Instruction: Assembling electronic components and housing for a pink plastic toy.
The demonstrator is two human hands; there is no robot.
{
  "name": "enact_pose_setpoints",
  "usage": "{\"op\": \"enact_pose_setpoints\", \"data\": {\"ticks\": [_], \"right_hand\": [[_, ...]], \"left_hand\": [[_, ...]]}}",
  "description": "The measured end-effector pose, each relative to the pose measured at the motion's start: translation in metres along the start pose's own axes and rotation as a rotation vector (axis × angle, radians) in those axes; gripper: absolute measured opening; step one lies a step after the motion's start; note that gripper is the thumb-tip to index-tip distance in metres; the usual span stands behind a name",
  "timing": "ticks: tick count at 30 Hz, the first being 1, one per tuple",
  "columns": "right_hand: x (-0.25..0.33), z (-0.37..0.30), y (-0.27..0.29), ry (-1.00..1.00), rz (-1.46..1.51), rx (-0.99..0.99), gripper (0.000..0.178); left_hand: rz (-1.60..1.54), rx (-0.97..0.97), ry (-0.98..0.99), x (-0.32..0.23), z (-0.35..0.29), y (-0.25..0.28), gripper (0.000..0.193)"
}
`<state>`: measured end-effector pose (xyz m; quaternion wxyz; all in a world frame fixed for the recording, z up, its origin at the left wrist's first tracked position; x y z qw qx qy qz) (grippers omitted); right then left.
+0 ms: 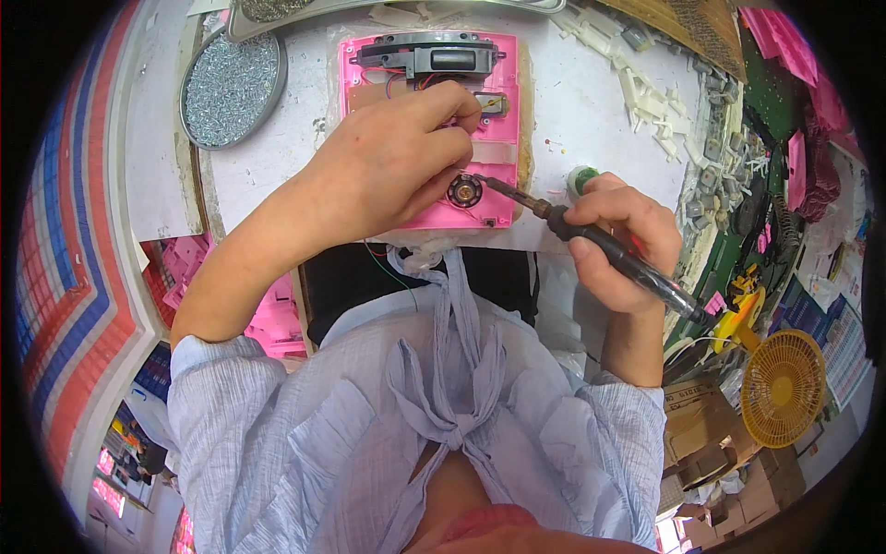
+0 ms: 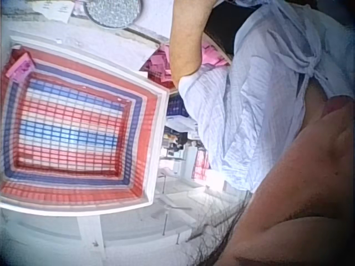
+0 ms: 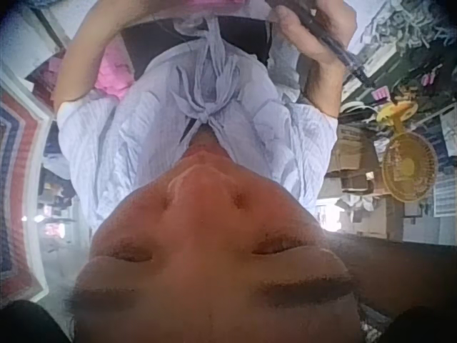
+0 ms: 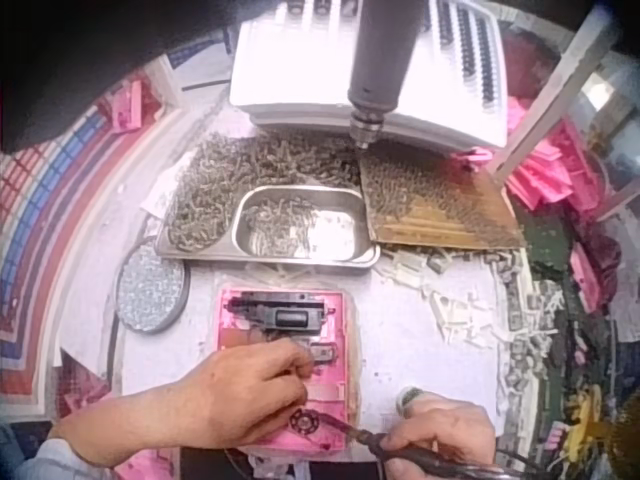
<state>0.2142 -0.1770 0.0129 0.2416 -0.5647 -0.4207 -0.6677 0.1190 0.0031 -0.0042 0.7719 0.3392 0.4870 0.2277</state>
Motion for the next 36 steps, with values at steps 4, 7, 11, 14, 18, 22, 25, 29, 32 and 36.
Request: {"op": "enact_pose_setpoints", "data": {"ticks": [4,7,11,14,18,22,25,29,32,36], "right_hand": [[-0.004,-0.006,0.007,0.008,0.05,-0.042,0.024],[-0.005,-0.009,0.01,0.003,0.066,-0.052,0.024],[-0.008,-0.011,0.013,-0.007,0.058,-0.044,0.024],[-0.005,-0.012,0.014,-0.009,0.056,-0.051,0.024],[-0.004,-0.011,0.013,0.022,0.051,-0.056,0.023],[-0.002,-0.01,0.011,0.053,0.013,-0.05,0.023],[0.0,-0.009,0.008,0.054,-0.03,-0.039,0.025],[0.0,-0.006,0.001,0.038,-0.037,-0.016,0.028],[0.0,-0.005,0.0,0.037,-0.033,-0.005,0.028],[-0.001,-0.004,-0.002,0.028,-0.037,0.004,0.028]], "left_hand": [[0.01,0.0,0.006,0.0,0.001,0.001,0.022],[-0.02,-0.005,0.024,0.002,0.0,0.0,0.021],[-0.082,-0.011,0.032,0.004,-0.002,0.002,0.02],[-0.084,-0.023,0.027,0.002,-0.001,0.001,0.021],[-0.001,-0.025,-0.015,-0.002,-0.001,-0.002,0.022],[0.043,-0.027,-0.04,-0.005,-0.001,-0.004,0.023],[0.058,-0.016,-0.061,-0.007,0.001,-0.003,0.026],[0.075,-0.007,-0.093,-0.007,0.001,-0.003,0.027],[0.089,-0.011,-0.109,-0.007,0.0,-0.003,0.028],[0.132,0.005,-0.129,-0.008,-0.001,-0.004,0.028]]}}
Point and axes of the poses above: each hand's wrist, its own z-axis towards the middle knuckle, its own y-axis out of the back of the hand, x = y × z, the point moved 7 cm from there along z, towards the middle knuckle, and after that the axes turned 12 degrees about -y, right-handed, at the moved point
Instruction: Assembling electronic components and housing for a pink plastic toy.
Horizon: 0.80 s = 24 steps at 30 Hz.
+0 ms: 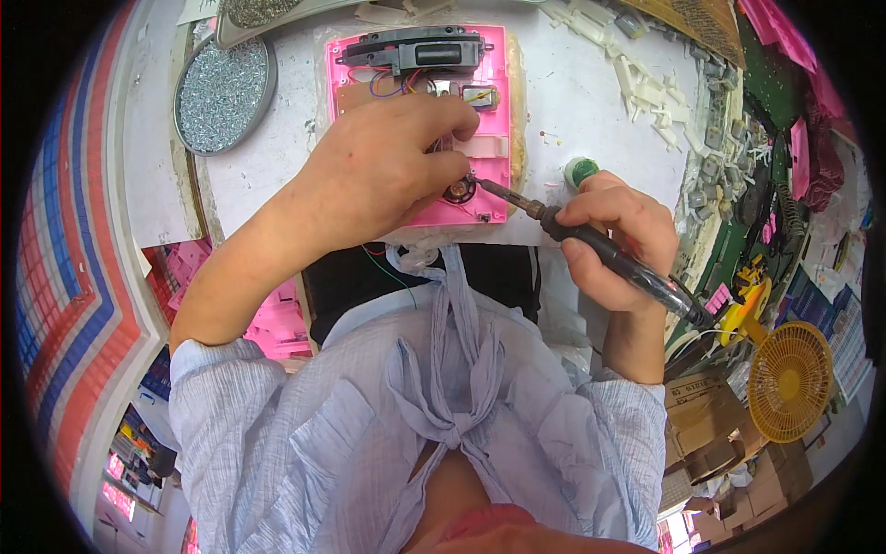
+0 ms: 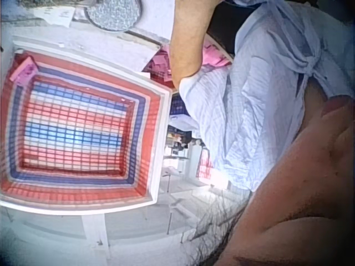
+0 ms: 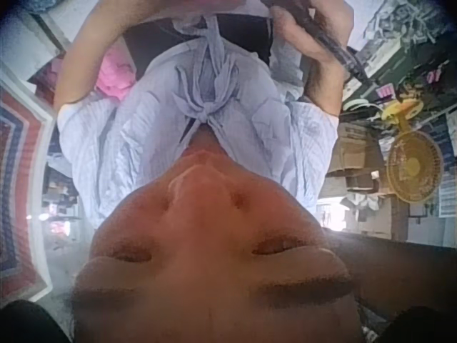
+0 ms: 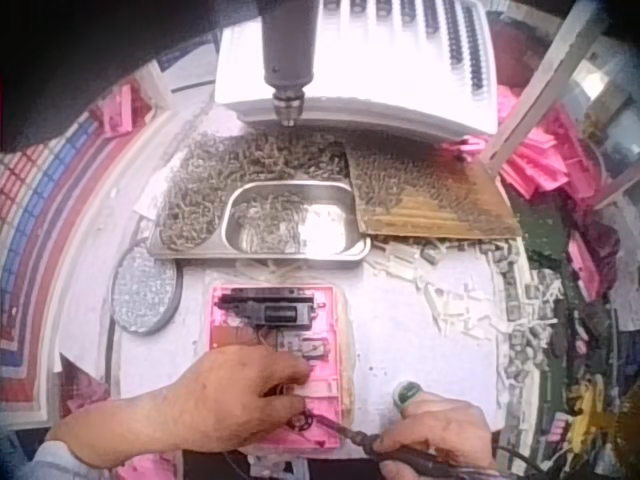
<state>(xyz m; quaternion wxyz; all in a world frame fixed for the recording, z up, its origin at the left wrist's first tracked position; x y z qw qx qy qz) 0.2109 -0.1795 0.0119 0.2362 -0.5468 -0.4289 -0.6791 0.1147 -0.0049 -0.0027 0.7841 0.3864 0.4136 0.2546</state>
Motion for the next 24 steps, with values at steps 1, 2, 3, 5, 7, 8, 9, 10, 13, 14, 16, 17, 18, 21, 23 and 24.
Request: {"op": "enact_pose_setpoints", "data": {"ticks": [1,2,3,5,7,8,9,10,13,14,16,17,18,21,23,24], "right_hand": [[0.0,0.0,0.0,-0.003,-0.001,0.001,0.028],[0.0,0.001,-0.001,-0.01,-0.002,0.004,0.027],[0.0,0.002,-0.001,-0.018,-0.003,0.008,0.027],[0.001,0.003,-0.001,-0.028,-0.005,0.012,0.027],[0.002,0.005,-0.001,-0.033,-0.007,0.015,0.027],[0.001,0.005,-0.001,-0.039,-0.001,0.014,0.027],[0.0,0.004,-0.001,-0.045,0.004,0.013,0.027],[0.0,0.004,-0.001,-0.052,0.01,0.011,0.027],[0.002,0.0,0.005,-0.017,0.024,-0.006,0.026],[0.001,-0.003,0.008,-0.054,0.048,-0.021,0.025],[0.0,-0.012,0.019,-0.131,0.096,-0.049,0.023],[-0.002,-0.019,0.026,-0.125,0.138,-0.058,0.023],[-0.005,-0.029,0.035,-0.165,0.17,-0.109,0.024],[-0.021,-0.065,0.072,-0.242,0.254,-0.272,0.029],[-0.04,-0.099,0.106,-0.267,0.279,-0.427,0.033],[-0.041,-0.112,0.122,-0.257,0.344,-0.489,0.033]], "left_hand": [[0.013,0.013,-0.007,-0.001,0.0,0.0,0.028],[0.008,0.024,-0.007,-0.001,0.001,0.0,0.027],[0.004,0.036,-0.007,-0.001,0.001,-0.001,0.027],[0.006,0.049,-0.014,-0.002,0.002,-0.001,0.027],[0.022,0.054,-0.025,-0.003,0.003,0.0,0.026],[0.026,0.055,-0.028,-0.004,0.003,0.001,0.026],[0.03,0.056,-0.032,-0.004,0.004,0.001,0.026],[0.035,0.057,-0.036,-0.004,0.004,0.001,0.026],[0.021,0.009,-0.06,-0.005,0.004,0.002,0.025],[0.02,0.016,-0.06,-0.005,0.004,0.001,0.024],[0.016,0.029,-0.058,-0.005,0.004,0.001,0.023],[0.019,0.032,-0.057,-0.005,0.004,0.002,0.023],[0.021,0.033,-0.062,-0.005,0.004,0.002,0.022],[0.023,0.037,-0.066,-0.005,0.004,0.004,0.021],[0.035,0.042,-0.059,-0.006,0.003,0.004,0.017],[0.035,0.048,-0.059,-0.007,0.005,0.005,0.013]]}}
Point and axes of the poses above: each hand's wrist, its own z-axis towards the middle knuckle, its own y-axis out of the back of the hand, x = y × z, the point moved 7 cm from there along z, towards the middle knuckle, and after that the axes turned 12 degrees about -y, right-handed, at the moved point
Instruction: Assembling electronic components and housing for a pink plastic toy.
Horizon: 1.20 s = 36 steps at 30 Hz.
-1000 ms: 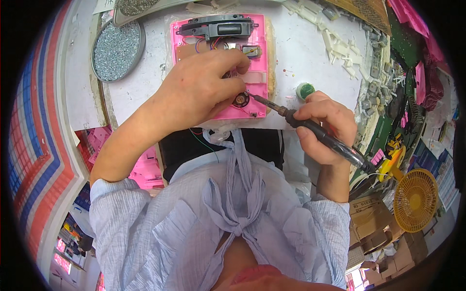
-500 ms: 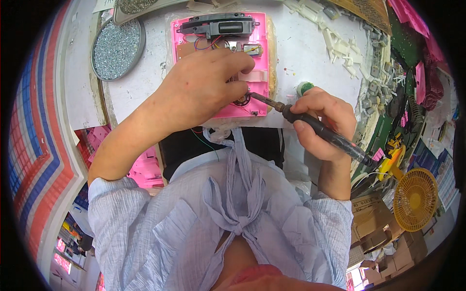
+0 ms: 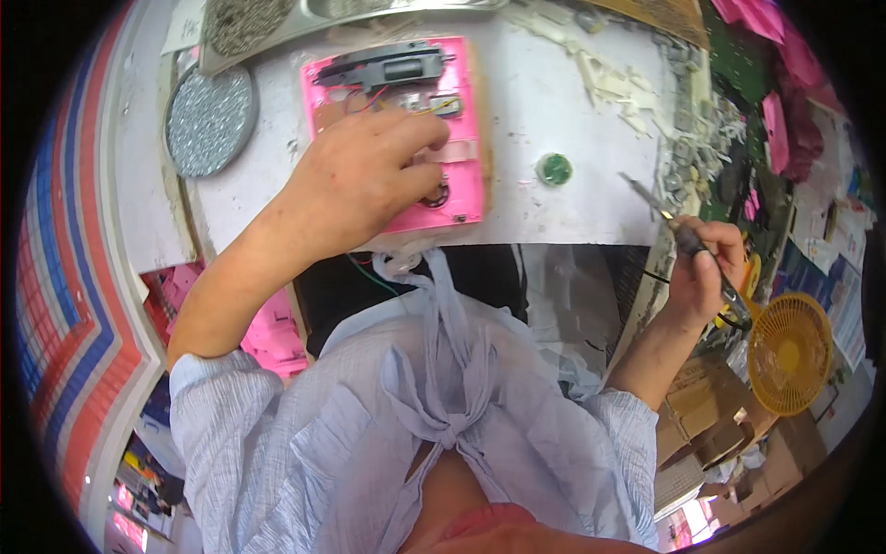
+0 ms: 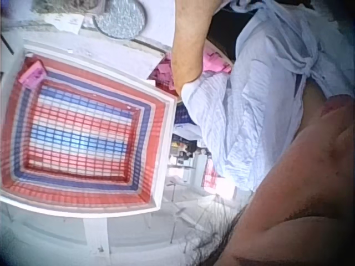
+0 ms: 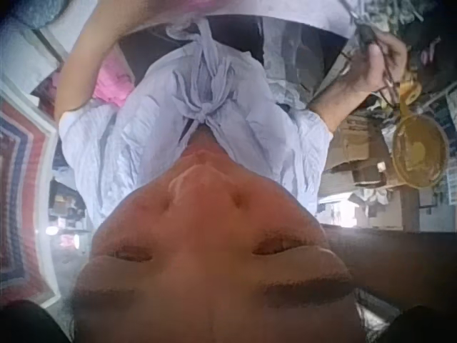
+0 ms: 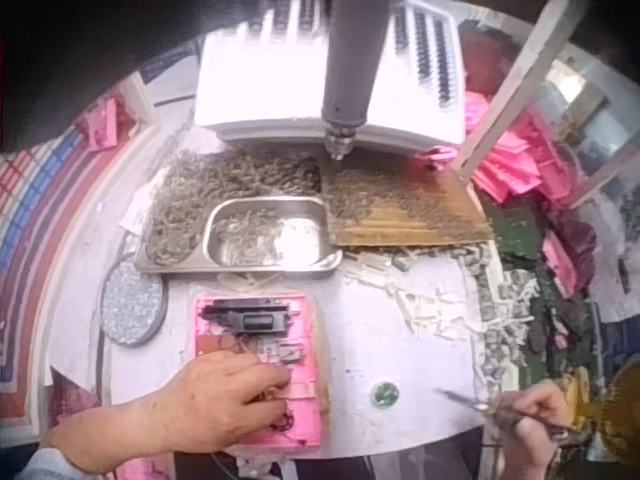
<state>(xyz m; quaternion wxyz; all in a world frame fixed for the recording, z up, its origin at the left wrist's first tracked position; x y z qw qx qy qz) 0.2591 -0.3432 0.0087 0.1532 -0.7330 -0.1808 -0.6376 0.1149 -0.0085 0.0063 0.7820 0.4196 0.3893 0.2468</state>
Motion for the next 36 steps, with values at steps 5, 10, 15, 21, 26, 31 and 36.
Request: {"op": "enact_pose_setpoints", "data": {"ticks": [5,10,15,21,26,31,36], "right_hand": [[0.006,-0.026,0.108,0.071,0.303,-0.331,0.026],[0.032,-0.059,0.187,0.277,0.242,-0.707,0.014],[0.035,-0.034,0.226,0.244,0.118,-0.888,0.011],[0.001,0.039,0.236,-0.071,-0.014,-0.797,0.02],[-0.018,0.049,0.216,-0.196,0.363,-0.649,0.022],[-0.02,0.029,0.155,-0.234,0.641,-0.262,0.028],[-0.023,0.003,-0.009,-0.084,-0.171,-0.465,0.018]], "left_hand": [[0.054,0.004,0.002,0.001,-0.002,-0.003,0.017],[0.066,-0.004,-0.002,-0.003,0.004,-0.006,0.026],[0.1,-0.008,-0.035,-0.006,0.002,-0.008,0.023],[0.094,0.006,-0.059,-0.003,-0.005,-0.003,0.016],[0.078,-0.051,0.013,-0.004,-0.022,0.003,0.021],[0.047,-0.218,0.038,-0.004,-0.031,0.01,0.033],[0.063,-0.206,0.029,-0.01,-0.029,0.008,0.04]]}}
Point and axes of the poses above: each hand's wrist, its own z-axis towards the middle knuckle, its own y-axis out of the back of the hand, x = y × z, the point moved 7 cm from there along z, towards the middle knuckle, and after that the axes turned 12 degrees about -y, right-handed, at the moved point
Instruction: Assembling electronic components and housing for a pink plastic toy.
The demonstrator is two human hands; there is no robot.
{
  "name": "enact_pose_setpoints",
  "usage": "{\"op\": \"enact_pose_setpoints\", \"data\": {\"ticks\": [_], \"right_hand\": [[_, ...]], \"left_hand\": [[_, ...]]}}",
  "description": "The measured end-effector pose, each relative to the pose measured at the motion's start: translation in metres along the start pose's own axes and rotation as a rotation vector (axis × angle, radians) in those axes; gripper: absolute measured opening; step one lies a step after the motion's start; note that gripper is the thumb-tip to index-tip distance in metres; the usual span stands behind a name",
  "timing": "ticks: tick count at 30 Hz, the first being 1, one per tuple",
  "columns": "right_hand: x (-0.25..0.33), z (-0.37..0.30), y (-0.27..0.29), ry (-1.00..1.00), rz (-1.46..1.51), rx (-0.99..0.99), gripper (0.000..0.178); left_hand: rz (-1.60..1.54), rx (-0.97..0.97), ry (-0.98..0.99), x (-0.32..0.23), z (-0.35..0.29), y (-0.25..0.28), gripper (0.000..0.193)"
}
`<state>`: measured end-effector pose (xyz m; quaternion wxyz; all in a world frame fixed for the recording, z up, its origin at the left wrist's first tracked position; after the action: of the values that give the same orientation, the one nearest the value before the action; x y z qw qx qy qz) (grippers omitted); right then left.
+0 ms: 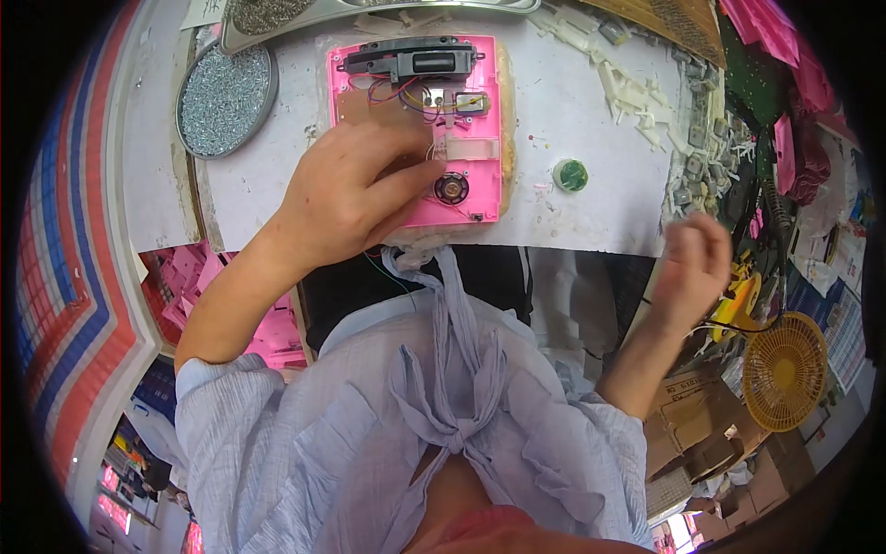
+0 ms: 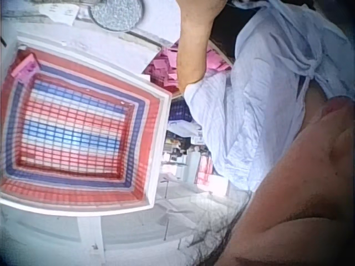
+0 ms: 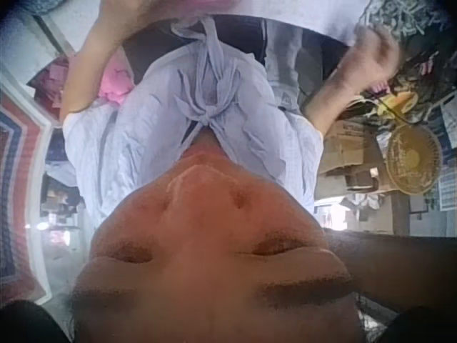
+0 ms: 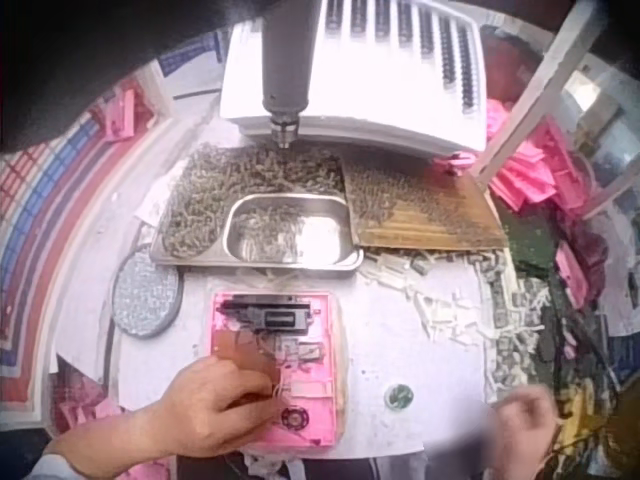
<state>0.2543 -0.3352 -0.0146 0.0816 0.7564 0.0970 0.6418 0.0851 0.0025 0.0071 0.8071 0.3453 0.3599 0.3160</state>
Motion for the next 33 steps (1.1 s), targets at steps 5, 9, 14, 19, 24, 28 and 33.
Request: {"op": "enact_pose_setpoints", "data": {"ticks": [5,9,14,19,24,28,33], "right_hand": [[0.051,-0.082,-0.157,0.72,-0.448,0.516,0.025],[0.051,-0.094,-0.193,0.764,-0.565,0.523,0.023],[0.047,-0.096,-0.201,0.75,-0.613,0.528,0.017],[0.051,-0.096,-0.204,0.758,-0.629,0.519,0.014],[0.064,-0.059,-0.199,0.672,-0.551,0.529,0.014],[0.065,-0.032,-0.22,0.725,-0.671,0.399,0.019],[0.074,-0.03,-0.236,0.717,-0.853,0.457,0.024]], "left_hand": [[-0.013,-0.014,-0.003,0.004,-0.007,-0.003,0.042],[-0.017,-0.029,0.029,0.001,-0.01,0.007,0.04],[0.008,-0.059,0.05,0.001,-0.017,0.007,0.042],[0.001,-0.057,0.044,0.004,-0.015,-0.002,0.045],[-0.019,-0.032,0.037,0.005,-0.015,0.0,0.043],[0.116,-0.088,0.08,0.012,0.002,0.009,0.042],[0.238,-0.037,0.183,0.027,0.014,0.005,0.04]]}}
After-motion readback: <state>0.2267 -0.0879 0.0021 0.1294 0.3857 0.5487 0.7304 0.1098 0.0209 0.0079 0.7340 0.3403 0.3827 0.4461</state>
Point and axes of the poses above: each hand's wrist, its own z-axis towards the middle knuckle, its own y-axis out of the back of the hand, x = y × z, the point moved 7 cm from there along z, towards the middle knuckle, and after that the axes turned 12 degrees about -y, right-handed, at the moved point
